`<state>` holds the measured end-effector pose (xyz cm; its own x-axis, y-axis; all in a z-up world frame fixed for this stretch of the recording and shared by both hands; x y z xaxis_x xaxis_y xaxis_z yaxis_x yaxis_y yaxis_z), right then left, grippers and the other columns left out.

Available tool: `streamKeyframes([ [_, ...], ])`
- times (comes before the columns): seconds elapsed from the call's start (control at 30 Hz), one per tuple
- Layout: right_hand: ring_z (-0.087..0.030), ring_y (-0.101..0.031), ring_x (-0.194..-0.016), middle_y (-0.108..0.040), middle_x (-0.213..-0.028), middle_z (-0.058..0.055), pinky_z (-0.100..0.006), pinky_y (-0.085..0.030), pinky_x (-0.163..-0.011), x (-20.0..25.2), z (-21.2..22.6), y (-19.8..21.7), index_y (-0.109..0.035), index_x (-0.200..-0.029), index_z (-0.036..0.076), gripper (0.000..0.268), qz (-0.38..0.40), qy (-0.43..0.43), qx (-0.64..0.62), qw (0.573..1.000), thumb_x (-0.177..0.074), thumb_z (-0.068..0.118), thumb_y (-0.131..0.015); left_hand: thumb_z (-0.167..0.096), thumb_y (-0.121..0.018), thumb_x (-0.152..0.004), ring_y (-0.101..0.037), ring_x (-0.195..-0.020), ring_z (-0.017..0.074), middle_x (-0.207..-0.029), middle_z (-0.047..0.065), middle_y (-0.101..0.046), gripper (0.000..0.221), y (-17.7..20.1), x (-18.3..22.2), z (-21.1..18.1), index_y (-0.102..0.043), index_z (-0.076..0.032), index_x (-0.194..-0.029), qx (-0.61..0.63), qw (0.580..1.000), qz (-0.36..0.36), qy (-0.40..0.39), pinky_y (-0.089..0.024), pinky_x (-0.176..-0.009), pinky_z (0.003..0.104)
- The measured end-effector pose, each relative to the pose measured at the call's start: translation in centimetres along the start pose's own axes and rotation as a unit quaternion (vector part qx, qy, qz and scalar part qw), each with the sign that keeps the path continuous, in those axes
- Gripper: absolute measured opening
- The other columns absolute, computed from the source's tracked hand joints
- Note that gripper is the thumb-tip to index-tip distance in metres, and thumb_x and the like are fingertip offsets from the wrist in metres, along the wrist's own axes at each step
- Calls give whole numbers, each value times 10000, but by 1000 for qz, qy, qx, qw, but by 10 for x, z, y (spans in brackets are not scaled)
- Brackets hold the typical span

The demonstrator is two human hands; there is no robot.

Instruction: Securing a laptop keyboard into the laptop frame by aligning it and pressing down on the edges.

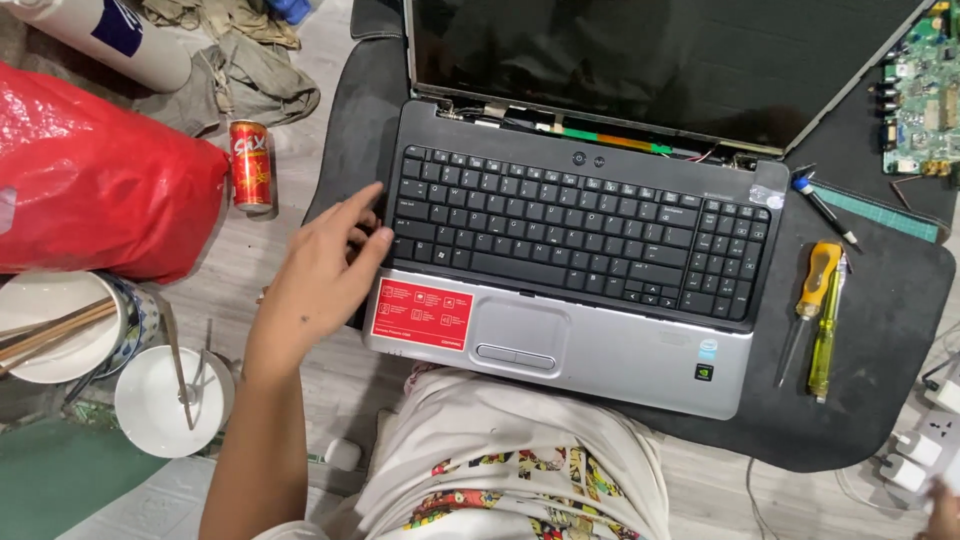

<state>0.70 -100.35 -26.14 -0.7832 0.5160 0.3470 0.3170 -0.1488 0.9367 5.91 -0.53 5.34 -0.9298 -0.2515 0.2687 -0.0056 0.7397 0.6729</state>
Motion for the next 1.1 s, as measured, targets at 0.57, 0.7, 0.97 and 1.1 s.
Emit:
streamKeyframes([
  [0.57, -450, -532, -1148, -492, -1281, -271, -588, -450, -1035, 416, 615, 198, -483, -1369, -62, 1168, -165, 675, -22, 719, -660, 841, -697, -923, -600, -707, -530, -1175, 320, -1291, 169, -551, 1143, -93, 54, -38, -517, -11, -1391, -331, 876, -65, -345, -367, -1124, 489],
  [0.7, -437, -548, -990, -510, -1148, -244, -547, -502, -914, 416, 619, 198, -532, -1318, -76, 971, -191, 678, -36, 709, -748, 679, -753, -898, -470, -801, -562, -1090, 306, -1245, 143, -596, 1019, -94, 54, -40, -585, -28, -1319, -330, 869, -87, -357, -443, -1023, 451],
  [0.97, -381, -564, -917, -519, -1129, -232, -472, -485, -800, 413, 620, 194, -557, -1231, -59, 866, -166, 673, -62, 718, -697, 566, -831, -914, -436, -800, -597, -1058, 276, -1231, 105, -633, 979, -93, 50, -40, -641, -62, -1236, -336, 856, -112, -376, -432, -948, 421],
  [1.1, -381, -575, -961, -521, -1122, -224, -484, -502, -809, 413, 619, 194, -557, -1237, -62, 847, -157, 681, -66, 712, -697, 514, -865, -900, -410, -821, -609, -1013, 266, -1198, 108, -645, 958, -91, 52, -43, -662, -63, -1213, -327, 854, -125, -386, -442, -931, 418],
])
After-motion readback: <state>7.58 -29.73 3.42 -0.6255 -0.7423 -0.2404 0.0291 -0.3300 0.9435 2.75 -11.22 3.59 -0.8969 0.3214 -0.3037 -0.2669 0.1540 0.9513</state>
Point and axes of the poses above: each hand's wrist, its own x-axis away from the middle knuckle, its own y-axis out of the back of the hand, z = x × y, the point moved 7 cm from there along -x, towards the middle knuckle
